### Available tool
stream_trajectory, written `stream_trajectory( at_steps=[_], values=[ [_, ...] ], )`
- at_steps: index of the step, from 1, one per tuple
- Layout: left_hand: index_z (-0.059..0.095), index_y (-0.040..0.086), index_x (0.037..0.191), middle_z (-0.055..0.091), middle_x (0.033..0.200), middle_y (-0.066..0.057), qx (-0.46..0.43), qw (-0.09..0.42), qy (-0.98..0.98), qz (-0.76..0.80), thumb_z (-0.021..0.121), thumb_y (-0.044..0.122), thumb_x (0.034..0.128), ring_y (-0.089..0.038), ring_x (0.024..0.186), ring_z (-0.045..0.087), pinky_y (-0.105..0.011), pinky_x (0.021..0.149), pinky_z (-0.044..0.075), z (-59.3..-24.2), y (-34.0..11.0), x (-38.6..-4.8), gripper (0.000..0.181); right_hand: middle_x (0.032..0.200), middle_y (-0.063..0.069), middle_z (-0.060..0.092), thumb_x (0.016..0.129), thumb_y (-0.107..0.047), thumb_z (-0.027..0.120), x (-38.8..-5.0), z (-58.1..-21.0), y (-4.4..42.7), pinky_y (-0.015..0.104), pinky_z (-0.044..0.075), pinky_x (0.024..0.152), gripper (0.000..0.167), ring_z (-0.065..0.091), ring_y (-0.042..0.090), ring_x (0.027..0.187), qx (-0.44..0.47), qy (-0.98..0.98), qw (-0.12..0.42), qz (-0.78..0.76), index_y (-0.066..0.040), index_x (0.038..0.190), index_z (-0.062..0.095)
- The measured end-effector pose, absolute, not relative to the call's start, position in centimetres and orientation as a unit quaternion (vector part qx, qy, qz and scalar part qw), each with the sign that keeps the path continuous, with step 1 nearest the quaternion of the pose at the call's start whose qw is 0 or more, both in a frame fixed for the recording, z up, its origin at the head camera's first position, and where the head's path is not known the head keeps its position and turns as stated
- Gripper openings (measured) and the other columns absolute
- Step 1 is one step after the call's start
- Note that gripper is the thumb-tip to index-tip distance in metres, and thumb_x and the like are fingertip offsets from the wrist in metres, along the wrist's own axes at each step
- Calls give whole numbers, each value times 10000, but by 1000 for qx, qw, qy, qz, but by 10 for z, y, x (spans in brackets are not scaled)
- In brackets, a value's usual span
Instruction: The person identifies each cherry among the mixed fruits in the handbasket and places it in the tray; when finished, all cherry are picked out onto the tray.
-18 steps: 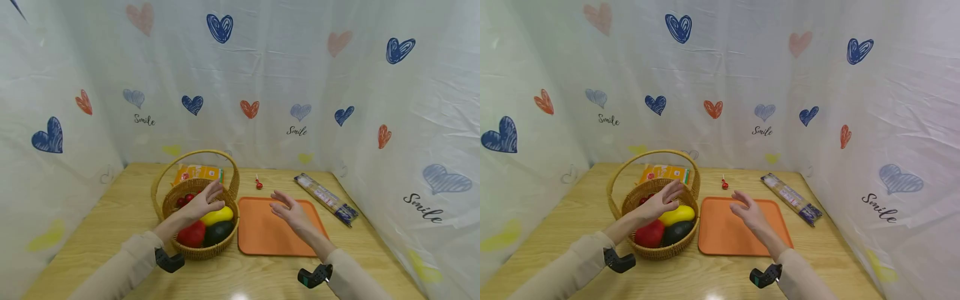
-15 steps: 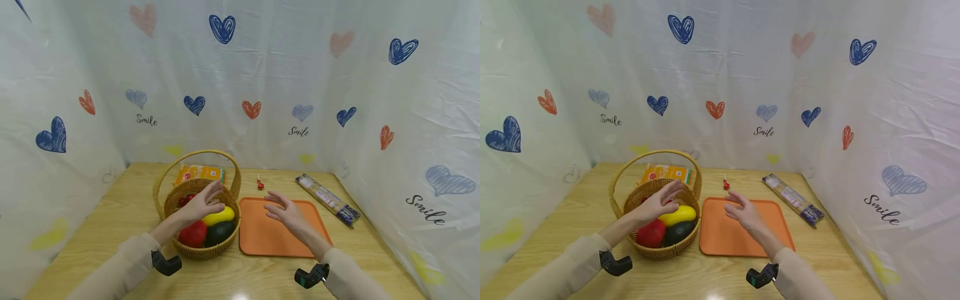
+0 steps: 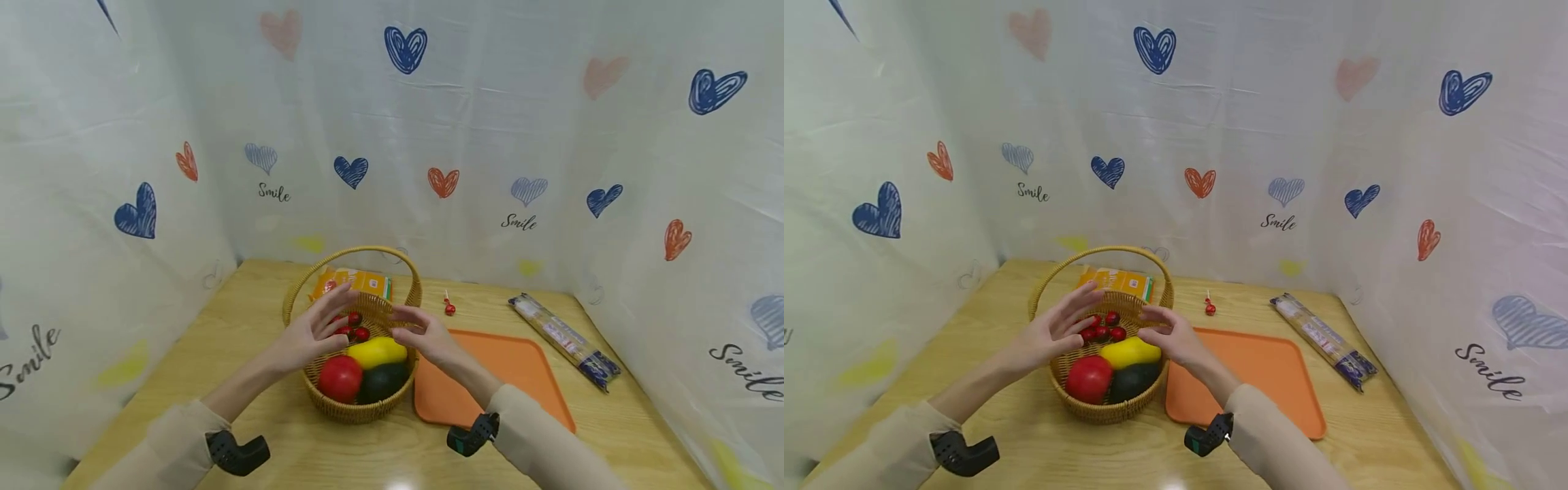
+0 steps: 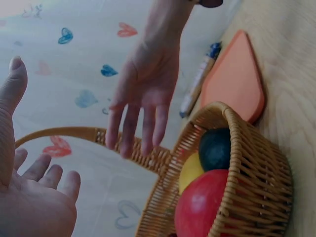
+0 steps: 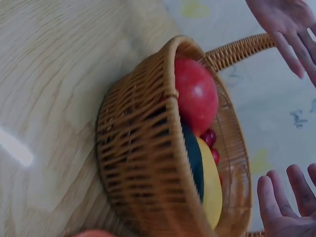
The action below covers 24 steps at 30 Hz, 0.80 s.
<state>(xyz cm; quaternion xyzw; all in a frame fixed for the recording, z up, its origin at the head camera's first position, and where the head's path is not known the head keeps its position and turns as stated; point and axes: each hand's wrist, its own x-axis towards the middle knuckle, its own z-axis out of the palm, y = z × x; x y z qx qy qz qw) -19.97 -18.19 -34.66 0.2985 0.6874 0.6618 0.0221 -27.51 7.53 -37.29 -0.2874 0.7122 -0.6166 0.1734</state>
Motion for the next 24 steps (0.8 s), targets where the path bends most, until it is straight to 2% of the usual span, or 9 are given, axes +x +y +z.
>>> stream_trajectory(
  at_steps=[3, 5, 9, 11, 13, 15, 17, 21, 24],
  values=[
    [159, 101, 1517, 204, 1536, -137, 308, -10, 682, 663, 614, 45, 919, -266, 1398, 211, -274, 1067, 294, -343, -190, -190, 753, 1340, 146, 498, 953, -149, 585, -278, -371, 56, 373, 467, 936, 494, 504, 337, 1196, -300, 712, 180, -609, -45, 1406, 418],
    [224, 44, 1491, 289, 1503, -123, 309, -48, 672, 671, 611, -4, 907, -222, 1372, 286, -291, 1053, 324, -339, -195, -184, 702, 1332, 147, 510, 952, -136, 583, -281, -370, 43, 368, 476, 924, 478, 523, 329, 1173, -313, 715, 178, -600, -56, 1400, 435],
    [433, -76, 1332, 498, 1322, -145, 258, -191, 659, 681, 626, -116, 849, -202, 1224, 482, -306, 984, 419, -330, -207, -175, 522, 1335, 116, 513, 949, -176, 590, -291, -373, 20, 384, 479, 912, 478, 531, 270, 1158, -332, 721, 184, -580, -101, 1399, 446],
    [520, -67, 1253, 556, 1238, -134, 217, -260, 669, 662, 655, -111, 829, -209, 1163, 525, -291, 965, 435, -326, -208, -181, 447, 1350, 114, 502, 949, -198, 592, -296, -373, 17, 404, 472, 921, 481, 516, 265, 1179, -324, 729, 182, -575, -113, 1400, 447],
    [573, -43, 1209, 574, 1220, -113, 176, -303, 689, 634, 681, -86, 821, -193, 1151, 527, -270, 974, 420, -324, -210, -190, 405, 1351, 109, 503, 947, -222, 598, -301, -373, 14, 421, 461, 934, 480, 507, 249, 1193, -311, 740, 184, -568, -131, 1396, 457],
    [593, -7, 1216, 588, 1216, -70, 149, -308, 710, 616, 692, -40, 832, -145, 1143, 531, -237, 969, 417, -327, -214, -198, 398, 1338, 115, 516, 943, -220, 606, -305, -373, 9, 441, 457, 938, 472, 516, 241, 1185, -300, 748, 182, -563, -132, 1386, 472],
    [593, -6, 1237, 608, 1207, -28, 134, -290, 728, 606, 691, 4, 850, -98, 1108, 553, -202, 928, 439, -332, -218, -204, 400, 1314, 135, 533, 942, -201, 606, -308, -374, 3, 441, 461, 934, 446, 536, 231, 1160, -292, 751, 181, -564, -115, 1366, 497],
    [597, -2, 1254, 663, 1112, 74, 107, -254, 755, 595, 681, 92, 880, -11, 991, 608, -148, 773, 494, -342, -227, -208, 394, 1283, 176, 544, 937, -148, 610, -307, -379, -9, 423, 476, 917, 386, 580, 203, 1074, -283, 740, 189, -580, -69, 1310, 549],
    [605, 20, 1257, 668, 1084, 120, 92, -252, 771, 578, 679, 135, 888, 23, 984, 606, -127, 748, 491, -346, -232, -207, 394, 1274, 188, 544, 927, -130, 623, -306, -384, -16, 422, 480, 913, 380, 594, 206, 1036, -274, 730, 199, -594, -45, 1292, 562]
  ],
)
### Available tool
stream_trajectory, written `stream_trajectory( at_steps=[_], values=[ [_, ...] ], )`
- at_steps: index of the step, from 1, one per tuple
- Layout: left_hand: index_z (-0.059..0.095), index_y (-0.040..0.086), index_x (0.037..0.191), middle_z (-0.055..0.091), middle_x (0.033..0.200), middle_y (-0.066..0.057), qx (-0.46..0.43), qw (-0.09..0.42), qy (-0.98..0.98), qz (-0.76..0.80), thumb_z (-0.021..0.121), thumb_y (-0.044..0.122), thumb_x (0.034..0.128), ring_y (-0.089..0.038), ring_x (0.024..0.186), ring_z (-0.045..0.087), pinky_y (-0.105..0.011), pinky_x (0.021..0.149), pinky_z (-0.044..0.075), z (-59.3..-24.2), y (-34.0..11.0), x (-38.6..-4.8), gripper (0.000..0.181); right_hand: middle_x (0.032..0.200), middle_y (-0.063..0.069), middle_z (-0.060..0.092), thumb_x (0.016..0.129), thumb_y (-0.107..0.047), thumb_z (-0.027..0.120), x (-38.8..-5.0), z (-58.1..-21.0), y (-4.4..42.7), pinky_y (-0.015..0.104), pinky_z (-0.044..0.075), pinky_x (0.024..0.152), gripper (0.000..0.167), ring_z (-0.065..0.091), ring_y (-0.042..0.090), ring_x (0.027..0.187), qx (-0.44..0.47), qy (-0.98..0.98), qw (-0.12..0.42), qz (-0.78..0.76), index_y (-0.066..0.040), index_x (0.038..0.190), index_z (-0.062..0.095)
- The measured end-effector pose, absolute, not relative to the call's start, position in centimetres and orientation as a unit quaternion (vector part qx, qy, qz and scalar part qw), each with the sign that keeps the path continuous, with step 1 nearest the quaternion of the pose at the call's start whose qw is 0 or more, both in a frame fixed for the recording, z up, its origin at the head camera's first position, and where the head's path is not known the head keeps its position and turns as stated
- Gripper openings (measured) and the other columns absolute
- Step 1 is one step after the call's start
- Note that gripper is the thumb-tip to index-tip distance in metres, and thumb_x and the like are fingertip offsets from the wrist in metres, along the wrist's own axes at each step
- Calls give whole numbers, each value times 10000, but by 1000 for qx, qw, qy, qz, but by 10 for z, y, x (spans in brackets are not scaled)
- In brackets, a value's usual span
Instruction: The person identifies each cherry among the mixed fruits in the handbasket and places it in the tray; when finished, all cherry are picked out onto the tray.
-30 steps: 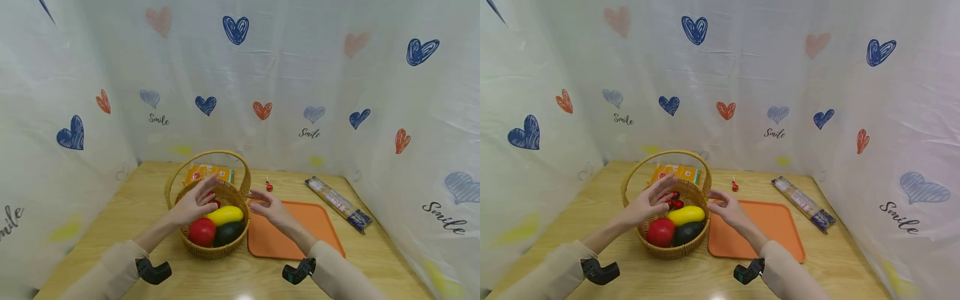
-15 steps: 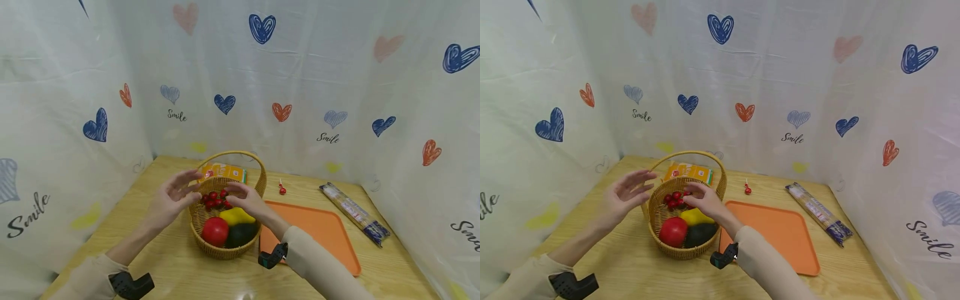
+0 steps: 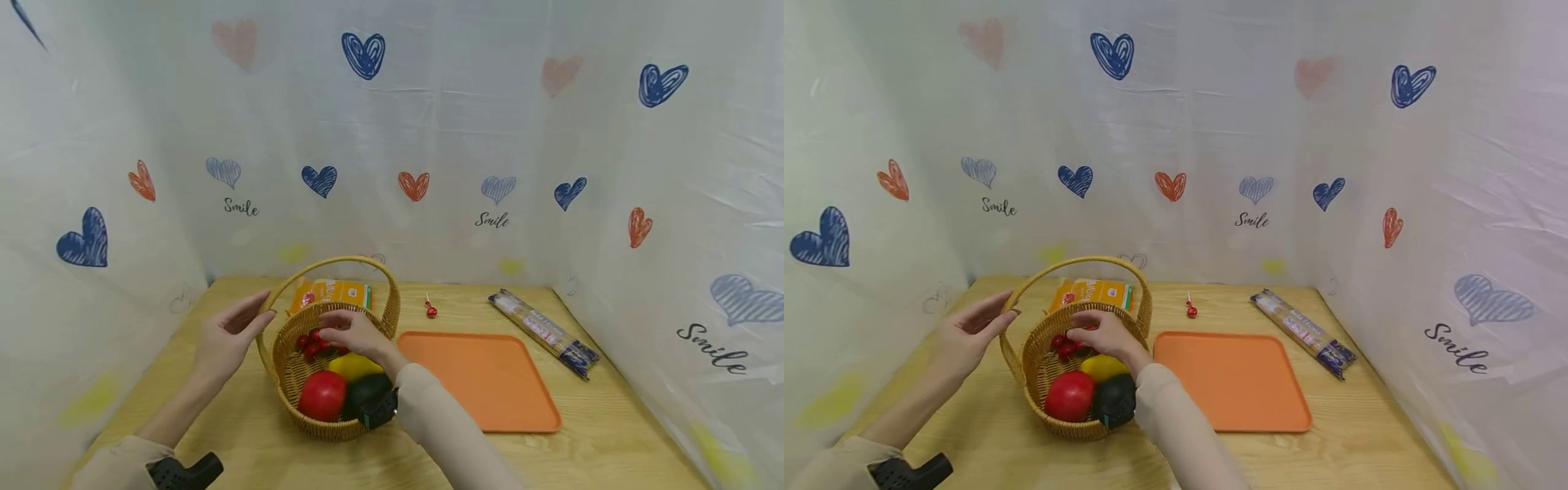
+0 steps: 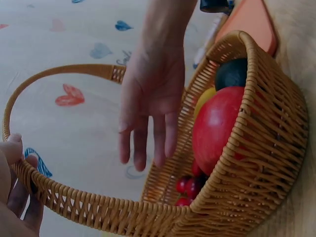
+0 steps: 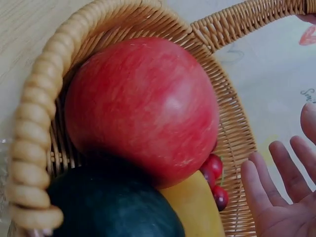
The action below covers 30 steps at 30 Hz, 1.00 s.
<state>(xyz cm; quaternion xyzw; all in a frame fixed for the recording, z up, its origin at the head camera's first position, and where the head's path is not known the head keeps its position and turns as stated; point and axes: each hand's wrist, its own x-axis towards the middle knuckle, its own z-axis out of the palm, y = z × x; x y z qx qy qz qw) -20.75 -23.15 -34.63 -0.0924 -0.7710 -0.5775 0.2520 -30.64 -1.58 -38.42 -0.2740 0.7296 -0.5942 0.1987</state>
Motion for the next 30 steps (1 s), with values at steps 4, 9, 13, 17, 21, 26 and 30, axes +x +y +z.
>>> stream_trajectory(
  at_steps=[4, 9, 13, 17, 21, 26, 30],
  values=[
    [611, 24, 1254, 661, 1083, 145, -80, 258, -781, -563, 680, 147, 888, 34, 997, 596, -119, 795, 474, -347, -237, -204, 391, 1246, 150, 564, 922, -132, 630, -306, -390, -24, 441, 484, 901, 397, 597, 275, 1053, -257, 722, 211, -607, -27, 1297, 554],
    [610, 12, 1250, 656, 1073, 162, -89, 248, -780, -567, 682, 136, 886, 27, 986, 600, -131, 811, 473, -345, -235, -208, 392, 1202, 80, 591, 931, -136, 617, -310, -391, -23, 451, 482, 900, 418, 581, 318, 1091, -228, 721, 215, -618, -11, 1320, 529],
    [609, -3, 1242, 657, 1028, 191, -84, 248, -780, -568, 678, 95, 883, 46, 976, 592, -117, 797, 471, -345, -235, -208, 379, 1159, 38, 613, 916, -167, 643, -313, -393, -26, 390, 509, 869, 413, 620, 222, 1021, -223, 734, 200, -609, -20, 1293, 559],
    [607, 0, 1246, 660, 1008, 194, -85, 248, -780, -569, 674, 73, 882, 48, 961, 595, -108, 792, 467, -345, -236, -206, 377, 1106, -2, 625, 901, -190, 666, -314, -396, -31, 319, 540, 788, 390, 634, 136, 917, -219, 760, 174, -587, -38, 1253, 598],
    [605, -15, 1241, 679, 1012, 143, -96, 234, -753, -607, 677, 33, 870, 12, 934, 627, -143, 783, 488, -344, -235, -204, 381, 1091, -17, 624, 891, -202, 679, -314, -398, -34, 355, 543, 780, 378, 632, 197, 935, -195, 773, 168, -580, -63, 1237, 616],
    [613, -7, 1233, 679, 1008, 151, -91, 230, -749, -615, 681, 25, 864, 18, 943, 623, -140, 784, 486, -343, -234, -203, 376, 1061, -8, 636, 878, -187, 693, -314, -401, -40, 382, 546, 760, 349, 630, 203, 916, -184, 778, 157, -580, -70, 1203, 639],
    [615, 2, 1235, 660, 1027, 188, -76, 235, -767, -592, 682, 41, 868, 44, 957, 601, -117, 793, 471, -342, -235, -202, 375, 1029, -19, 647, 865, -183, 706, -313, -403, -48, 328, 545, 681, 319, 625, 165, 845, -176, 795, 144, -562, -76, 1163, 665]
  ],
)
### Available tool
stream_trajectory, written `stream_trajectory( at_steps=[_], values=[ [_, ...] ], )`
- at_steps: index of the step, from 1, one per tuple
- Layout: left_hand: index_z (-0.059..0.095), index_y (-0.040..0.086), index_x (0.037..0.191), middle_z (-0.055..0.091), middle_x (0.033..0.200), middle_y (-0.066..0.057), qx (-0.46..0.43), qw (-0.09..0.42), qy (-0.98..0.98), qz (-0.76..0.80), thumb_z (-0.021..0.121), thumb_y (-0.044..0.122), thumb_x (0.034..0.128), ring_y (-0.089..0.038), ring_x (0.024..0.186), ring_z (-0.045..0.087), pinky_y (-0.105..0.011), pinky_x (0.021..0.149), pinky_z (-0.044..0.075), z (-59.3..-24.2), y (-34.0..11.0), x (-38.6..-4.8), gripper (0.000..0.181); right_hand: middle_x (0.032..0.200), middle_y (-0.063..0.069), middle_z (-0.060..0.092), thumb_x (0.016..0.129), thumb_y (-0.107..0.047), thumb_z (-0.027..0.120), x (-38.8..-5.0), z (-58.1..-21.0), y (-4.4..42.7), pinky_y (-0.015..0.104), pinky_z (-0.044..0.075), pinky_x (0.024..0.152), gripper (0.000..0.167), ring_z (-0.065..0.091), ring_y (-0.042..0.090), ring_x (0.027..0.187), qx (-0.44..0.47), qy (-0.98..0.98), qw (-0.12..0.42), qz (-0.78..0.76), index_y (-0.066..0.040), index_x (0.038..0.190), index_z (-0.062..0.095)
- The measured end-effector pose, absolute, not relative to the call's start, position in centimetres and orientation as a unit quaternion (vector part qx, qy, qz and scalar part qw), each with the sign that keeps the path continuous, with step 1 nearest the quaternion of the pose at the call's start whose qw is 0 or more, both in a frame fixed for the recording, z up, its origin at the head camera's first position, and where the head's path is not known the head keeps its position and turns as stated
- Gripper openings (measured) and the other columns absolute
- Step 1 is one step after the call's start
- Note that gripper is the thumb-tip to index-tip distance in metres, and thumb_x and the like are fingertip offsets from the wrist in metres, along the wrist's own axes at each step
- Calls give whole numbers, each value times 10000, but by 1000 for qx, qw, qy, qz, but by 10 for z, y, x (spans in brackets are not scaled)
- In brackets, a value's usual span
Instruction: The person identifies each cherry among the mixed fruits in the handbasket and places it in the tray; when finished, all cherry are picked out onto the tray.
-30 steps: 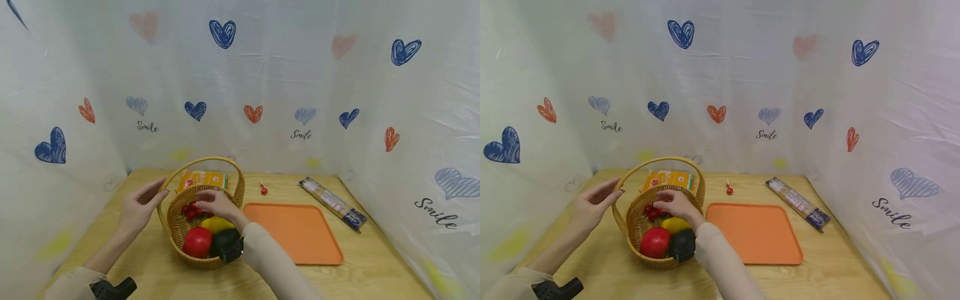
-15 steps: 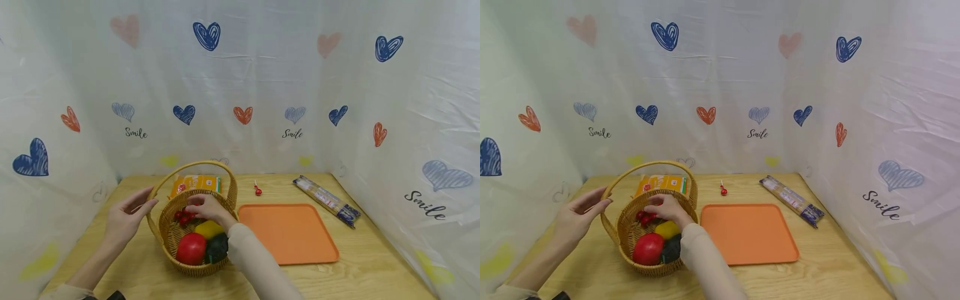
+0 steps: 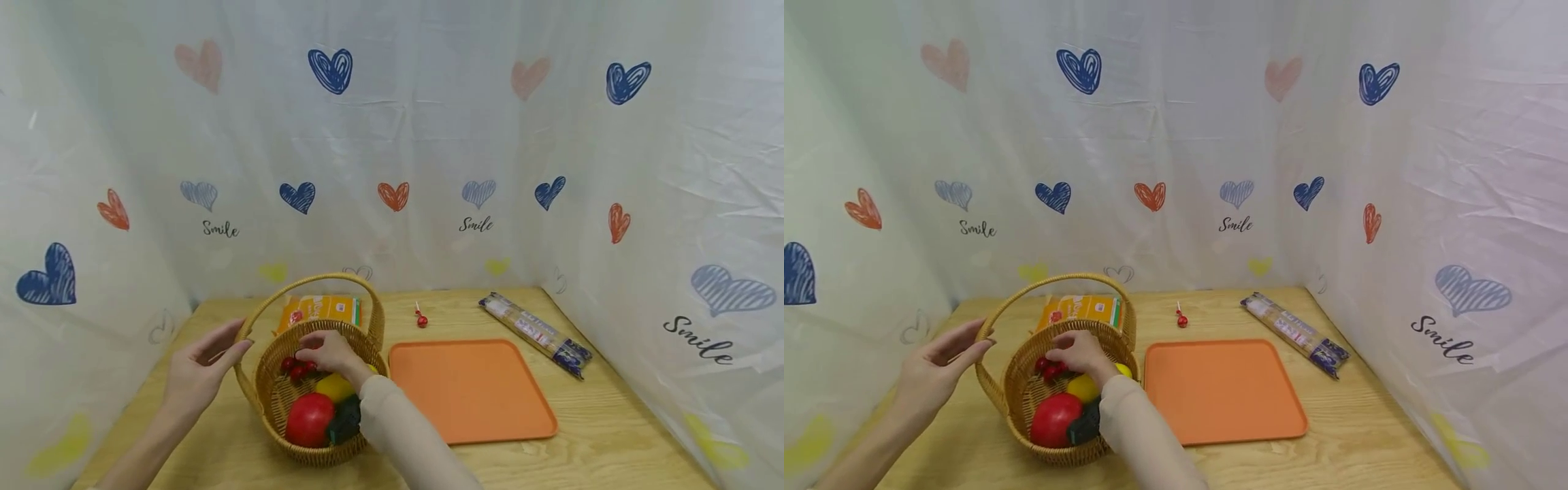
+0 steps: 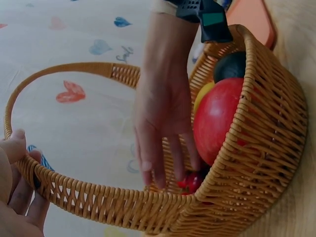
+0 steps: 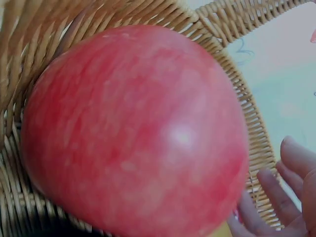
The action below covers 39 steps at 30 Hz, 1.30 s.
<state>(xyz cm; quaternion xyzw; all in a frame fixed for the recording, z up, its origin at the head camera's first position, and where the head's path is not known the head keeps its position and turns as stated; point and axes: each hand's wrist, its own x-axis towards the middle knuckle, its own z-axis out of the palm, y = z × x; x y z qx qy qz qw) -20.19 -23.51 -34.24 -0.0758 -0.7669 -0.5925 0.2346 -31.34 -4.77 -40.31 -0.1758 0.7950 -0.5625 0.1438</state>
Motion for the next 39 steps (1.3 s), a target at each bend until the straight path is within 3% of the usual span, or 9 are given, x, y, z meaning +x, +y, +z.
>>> stream_trajectory(
  at_steps=[10, 18, 23, 25, 28, 32, 39],
  values=[
    [604, 22, 1258, 659, 1032, 187, -52, 220, -775, -591, 690, 74, 869, 49, 967, 591, -106, 799, 463, -347, -238, -197, 402, 825, -39, 631, 802, -98, 752, -308, -413, -66, 248, 476, 543, 189, 532, 106, 661, -117, 848, 102, -506, -81, 990, 737],
    [611, 2, 1240, 688, 992, 129, -80, 212, -760, -609, 687, 75, 872, 2, 915, 639, -158, 769, 500, -342, -229, -208, 382, 888, 20, 639, 759, -56, 779, -318, -411, -61, 236, 474, 581, 166, 539, 166, 793, -90, 887, 81, -446, -79, 922, 754],
    [607, -12, 1238, 677, 995, 153, -82, 225, -775, -584, 680, 93, 881, 18, 934, 624, -148, 778, 495, -341, -229, -210, 379, 963, 93, 648, 685, -79, 834, -321, -411, -64, 219, 480, 696, 139, 532, 249, 983, -91, 913, 72, -391, -114, 804, 772],
    [607, -16, 1236, 670, 992, 174, -81, 233, -781, -574, 678, 96, 884, 30, 947, 613, -139, 783, 488, -341, -229, -210, 376, 994, 126, 636, 679, -89, 844, -322, -410, -66, 223, 497, 691, 129, 534, 266, 981, -83, 911, 77, -397, -113, 783, 772],
    [610, -19, 1231, 673, 994, 165, -79, 240, -784, -566, 677, 98, 885, 39, 964, 602, -132, 790, 482, -341, -231, -209, 370, 955, 142, 649, 735, -62, 807, -321, -408, -66, 286, 546, 672, 118, 606, 290, 906, -44, 862, 125, -489, -53, 844, 763],
    [610, -13, 1234, 686, 999, 129, -82, 228, -774, -586, 675, 73, 882, 22, 951, 618, -144, 779, 492, -341, -233, -208, 369, 894, 114, 672, 825, -1, 710, -319, -405, -67, 412, 554, 741, 172, 654, 319, 902, 26, 746, 193, -637, 32, 995, 709],
    [606, -1, 1243, 688, 987, 132, -79, 212, -759, -611, 672, 44, 877, -6, 900, 647, -162, 744, 510, -342, -236, -204, 375, 977, 111, 636, 838, 24, 683, -312, -406, -78, 444, 543, 773, 208, 583, 332, 1021, 54, 700, 208, -681, 54, 1044, 688]
  ],
)
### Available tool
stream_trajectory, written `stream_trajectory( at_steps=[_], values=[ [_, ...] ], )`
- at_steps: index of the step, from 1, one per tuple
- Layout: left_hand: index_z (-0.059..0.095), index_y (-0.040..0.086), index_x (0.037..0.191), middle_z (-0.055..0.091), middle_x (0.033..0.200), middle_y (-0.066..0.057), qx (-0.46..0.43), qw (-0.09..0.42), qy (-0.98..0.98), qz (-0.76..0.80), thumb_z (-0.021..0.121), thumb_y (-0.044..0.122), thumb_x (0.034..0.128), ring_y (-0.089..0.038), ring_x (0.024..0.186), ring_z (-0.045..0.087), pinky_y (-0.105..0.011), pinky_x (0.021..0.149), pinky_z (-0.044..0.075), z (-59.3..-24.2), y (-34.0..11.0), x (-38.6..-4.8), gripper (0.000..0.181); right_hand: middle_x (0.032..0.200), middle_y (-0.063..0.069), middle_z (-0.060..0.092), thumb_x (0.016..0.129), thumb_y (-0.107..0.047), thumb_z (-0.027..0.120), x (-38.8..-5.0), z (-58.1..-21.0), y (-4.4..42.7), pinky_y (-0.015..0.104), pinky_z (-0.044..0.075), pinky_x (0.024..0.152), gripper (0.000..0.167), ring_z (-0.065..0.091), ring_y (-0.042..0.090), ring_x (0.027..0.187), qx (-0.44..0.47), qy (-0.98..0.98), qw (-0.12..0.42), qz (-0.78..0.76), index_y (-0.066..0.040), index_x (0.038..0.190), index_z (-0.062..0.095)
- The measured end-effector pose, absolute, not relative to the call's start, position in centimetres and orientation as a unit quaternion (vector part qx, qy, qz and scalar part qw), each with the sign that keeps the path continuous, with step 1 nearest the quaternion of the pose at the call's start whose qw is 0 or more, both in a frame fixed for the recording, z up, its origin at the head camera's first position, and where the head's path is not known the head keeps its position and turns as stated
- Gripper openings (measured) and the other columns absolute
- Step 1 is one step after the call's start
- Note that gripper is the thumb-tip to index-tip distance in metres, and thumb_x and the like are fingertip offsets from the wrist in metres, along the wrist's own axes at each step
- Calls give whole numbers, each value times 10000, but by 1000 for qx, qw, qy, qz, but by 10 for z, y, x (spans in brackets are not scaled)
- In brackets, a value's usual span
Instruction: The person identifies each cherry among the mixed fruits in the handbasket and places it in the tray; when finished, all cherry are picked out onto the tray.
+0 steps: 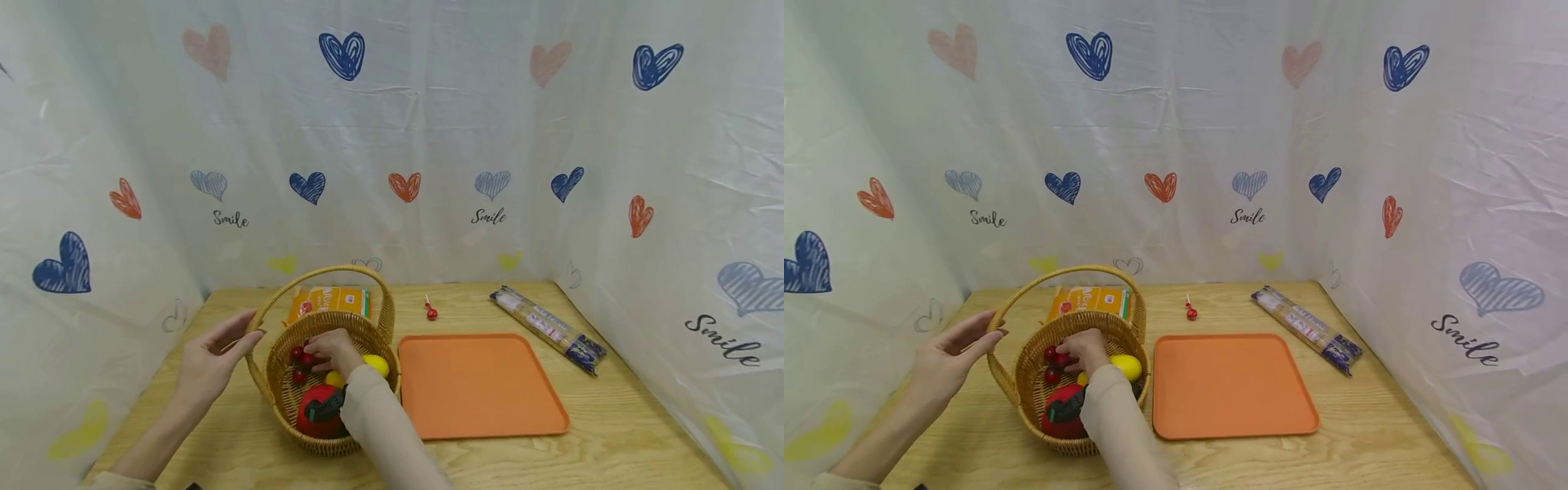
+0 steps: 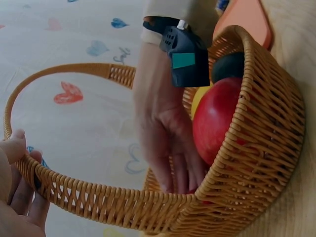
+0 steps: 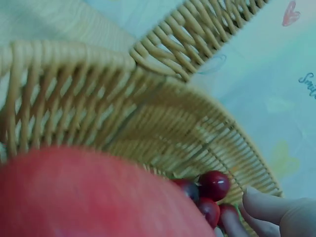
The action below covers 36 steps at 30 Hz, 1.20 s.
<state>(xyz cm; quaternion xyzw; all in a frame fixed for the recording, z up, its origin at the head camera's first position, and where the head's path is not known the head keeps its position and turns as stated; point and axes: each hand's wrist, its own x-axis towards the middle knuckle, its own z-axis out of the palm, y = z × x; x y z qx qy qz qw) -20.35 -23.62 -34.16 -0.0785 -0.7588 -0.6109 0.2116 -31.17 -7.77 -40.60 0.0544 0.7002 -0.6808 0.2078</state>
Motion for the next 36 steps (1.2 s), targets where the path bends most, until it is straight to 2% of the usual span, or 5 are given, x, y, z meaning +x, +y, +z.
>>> stream_trajectory(
  at_steps=[4, 15, 26, 34, 36],
  values=[
    [605, 6, 1247, 685, 1007, 131, -75, 210, -760, -611, 681, 73, 876, -2, 920, 640, -163, 753, 508, -340, -237, -203, 384, 999, 110, 641, 842, 42, 670, -307, -408, -89, 442, 539, 788, 213, 588, 326, 1028, 46, 710, 208, -672, 60, 1054, 681],
    [603, -5, 1245, 673, 1006, 169, -69, 221, -781, -579, 672, 106, 890, 37, 963, 609, -137, 780, 487, -338, -234, -203, 379, 828, 115, 647, 789, 97, 703, -298, -416, -109, 382, 562, 702, 233, 687, 310, 807, 77, 701, 209, -678, 64, 1008, 632],
    [608, -6, 1238, 668, 1002, 185, -66, 221, -787, -573, 674, 119, 891, 66, 988, 586, -125, 781, 480, -340, -237, -202, 375, 774, 138, 676, 812, 110, 669, -299, -411, -101, 350, 566, 686, 116, 689, 298, 806, 58, 688, 229, -686, 78, 924, 679],
    [587, 12, 1274, 641, 1029, 213, -51, 219, -807, -546, 672, 205, 899, 101, 1001, 554, -103, 788, 465, -340, -236, -199, 430, 829, 98, 693, 845, 36, 668, -302, -390, -77, 374, 543, 776, 148, 693, 266, 807, 7, 694, 256, -673, 33, 985, 716],
    [587, 11, 1274, 647, 1023, 205, -51, 218, -802, -553, 674, 183, 897, 104, 1004, 549, -95, 789, 460, -340, -236, -198, 423, 847, 102, 695, 845, 34, 668, -302, -385, -70, 386, 535, 796, 158, 693, 267, 813, -4, 691, 263, -673, 28, 996, 714]
  ],
)
